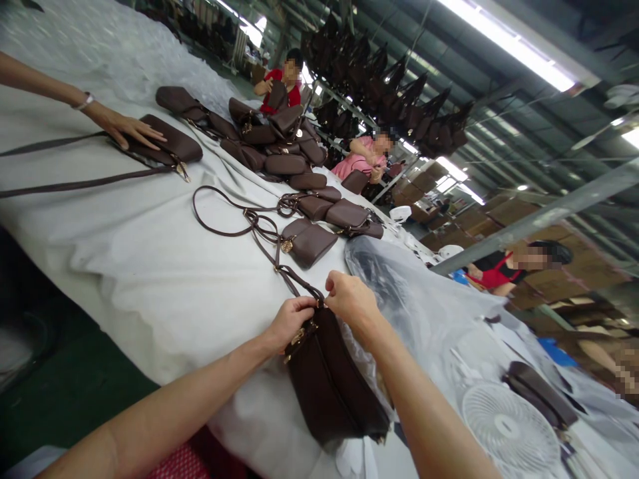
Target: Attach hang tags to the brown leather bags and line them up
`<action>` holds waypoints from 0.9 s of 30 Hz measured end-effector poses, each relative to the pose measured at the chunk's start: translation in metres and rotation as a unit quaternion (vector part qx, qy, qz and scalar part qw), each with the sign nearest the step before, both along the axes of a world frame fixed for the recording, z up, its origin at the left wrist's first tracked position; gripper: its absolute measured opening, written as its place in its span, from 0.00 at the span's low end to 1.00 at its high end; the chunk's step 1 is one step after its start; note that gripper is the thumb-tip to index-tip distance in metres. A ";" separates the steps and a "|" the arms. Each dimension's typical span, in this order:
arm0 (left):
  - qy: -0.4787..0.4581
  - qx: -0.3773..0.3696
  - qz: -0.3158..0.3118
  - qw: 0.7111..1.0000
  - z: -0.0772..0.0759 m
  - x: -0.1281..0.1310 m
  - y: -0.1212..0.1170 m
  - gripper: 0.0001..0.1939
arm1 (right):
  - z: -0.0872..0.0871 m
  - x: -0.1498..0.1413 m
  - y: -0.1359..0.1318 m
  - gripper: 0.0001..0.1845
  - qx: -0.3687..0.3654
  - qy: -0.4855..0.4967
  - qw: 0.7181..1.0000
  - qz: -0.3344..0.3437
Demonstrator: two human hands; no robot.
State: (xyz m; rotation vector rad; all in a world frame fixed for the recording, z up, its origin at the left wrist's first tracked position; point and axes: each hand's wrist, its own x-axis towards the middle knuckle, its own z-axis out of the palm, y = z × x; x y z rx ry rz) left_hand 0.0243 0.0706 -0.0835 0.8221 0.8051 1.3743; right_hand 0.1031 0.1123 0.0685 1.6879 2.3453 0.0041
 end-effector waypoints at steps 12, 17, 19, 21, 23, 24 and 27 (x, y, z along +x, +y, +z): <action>0.079 0.062 0.028 0.995 -0.002 -0.004 0.006 0.05 | -0.014 -0.005 0.004 0.10 -0.021 -0.003 1.000 -0.003; 0.172 0.133 0.044 0.975 0.002 -0.020 0.006 0.07 | -0.006 0.006 0.009 0.09 -0.086 0.067 0.994 0.033; 0.254 0.169 0.045 0.951 0.009 -0.035 0.007 0.09 | 0.000 0.011 0.011 0.09 -0.107 0.086 0.989 0.048; 0.337 0.197 0.072 0.918 0.019 -0.052 0.009 0.09 | 0.003 0.014 0.013 0.08 -0.118 0.104 0.986 0.064; 0.378 0.220 0.119 0.891 0.031 -0.065 0.012 0.10 | 0.002 0.015 0.014 0.08 -0.121 0.132 0.979 0.097; 0.379 0.230 0.139 0.886 0.037 -0.070 0.015 0.10 | 0.000 0.014 0.014 0.09 -0.120 0.152 0.974 0.117; 0.353 0.259 0.157 0.885 0.051 -0.076 0.023 0.10 | -0.011 0.008 0.014 0.13 -0.107 0.219 0.959 0.146</action>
